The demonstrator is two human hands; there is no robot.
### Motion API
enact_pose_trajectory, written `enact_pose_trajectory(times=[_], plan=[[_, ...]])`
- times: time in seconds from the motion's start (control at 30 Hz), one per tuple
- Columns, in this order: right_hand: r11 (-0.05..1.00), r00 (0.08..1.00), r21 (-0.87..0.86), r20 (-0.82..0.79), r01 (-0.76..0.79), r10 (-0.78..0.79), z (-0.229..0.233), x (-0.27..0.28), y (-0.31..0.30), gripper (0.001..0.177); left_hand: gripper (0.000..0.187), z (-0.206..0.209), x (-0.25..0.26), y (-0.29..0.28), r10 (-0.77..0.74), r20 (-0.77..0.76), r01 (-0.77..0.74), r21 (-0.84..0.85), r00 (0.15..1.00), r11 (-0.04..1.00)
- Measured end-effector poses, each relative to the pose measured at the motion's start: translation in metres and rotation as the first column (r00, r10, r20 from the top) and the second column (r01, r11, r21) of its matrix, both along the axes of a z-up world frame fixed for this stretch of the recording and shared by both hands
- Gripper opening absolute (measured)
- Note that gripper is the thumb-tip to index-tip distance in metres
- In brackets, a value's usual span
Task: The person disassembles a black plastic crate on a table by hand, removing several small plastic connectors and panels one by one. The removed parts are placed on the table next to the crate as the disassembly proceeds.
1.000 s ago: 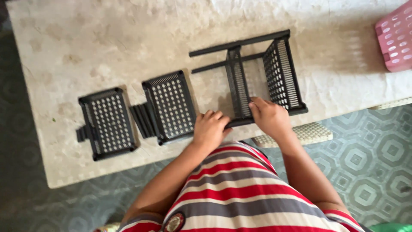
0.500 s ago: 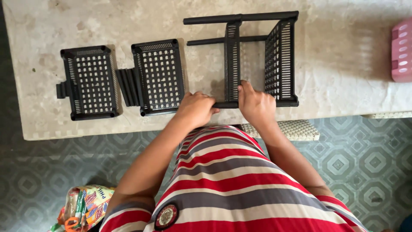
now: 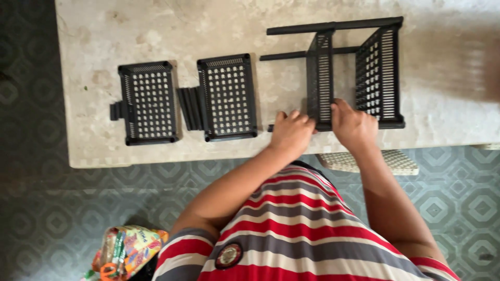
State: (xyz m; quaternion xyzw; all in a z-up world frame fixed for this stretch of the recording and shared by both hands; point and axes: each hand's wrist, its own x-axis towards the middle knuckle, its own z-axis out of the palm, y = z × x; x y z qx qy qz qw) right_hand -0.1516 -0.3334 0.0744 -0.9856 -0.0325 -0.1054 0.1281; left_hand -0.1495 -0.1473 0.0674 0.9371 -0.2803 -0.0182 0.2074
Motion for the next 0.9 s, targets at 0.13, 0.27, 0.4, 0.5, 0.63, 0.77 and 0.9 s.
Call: enact_pose_trajectory(times=[0.13, 0.27, 0.4, 0.5, 0.63, 0.77, 0.9], plan=[[1.0, 1.0, 0.008, 0.017, 0.007, -0.007, 0.0, -0.002, 0.003, 0.023, 0.022, 0.005, -0.007, 0.003, 0.04, 0.211, -0.031, -0.046, 0.977, 0.998], [1.0, 1.0, 0.01, -0.005, 0.027, -0.027, -0.002, -0.004, 0.004, 0.023, 0.009, -0.002, -0.006, 0.006, 0.002, 0.14, 0.005, -0.048, 0.99, 0.999], [0.999, 0.999, 0.028, 0.018, 0.034, -0.035, -0.002, -0.003, 0.005, 0.024, 0.016, 0.001, -0.001, 0.005, -0.03, 0.006, 0.03, -0.013, 1.0, 0.999], [0.999, 0.999, 0.003, 0.017, 0.043, -0.043, -0.004, -0.002, 0.004, 0.025, 0.016, 0.007, -0.007, 0.005, 0.026, 0.237, -0.024, -0.013, 0.971, 1.0], [0.998, 0.998, 0.01, 0.012, 0.055, -0.055, -0.007, -0.002, 0.003, 0.026, 0.03, 0.009, -0.014, 0.005, 0.089, 0.271, -0.065, -0.095, 0.959, 0.993], [0.999, 0.999, 0.024, 0.03, 0.045, -0.045, -0.005, -0.001, 0.004, 0.025, 0.016, 0.007, -0.013, 0.005, 0.047, 0.149, -0.04, -0.051, 0.988, 0.998], [0.999, 0.999, 0.053, -0.037, 0.015, -0.013, -0.003, 0.0, 0.002, 0.025, 0.017, 0.01, -0.018, 0.0, 0.093, 0.204, -0.097, 0.01, 0.975, 0.995]])
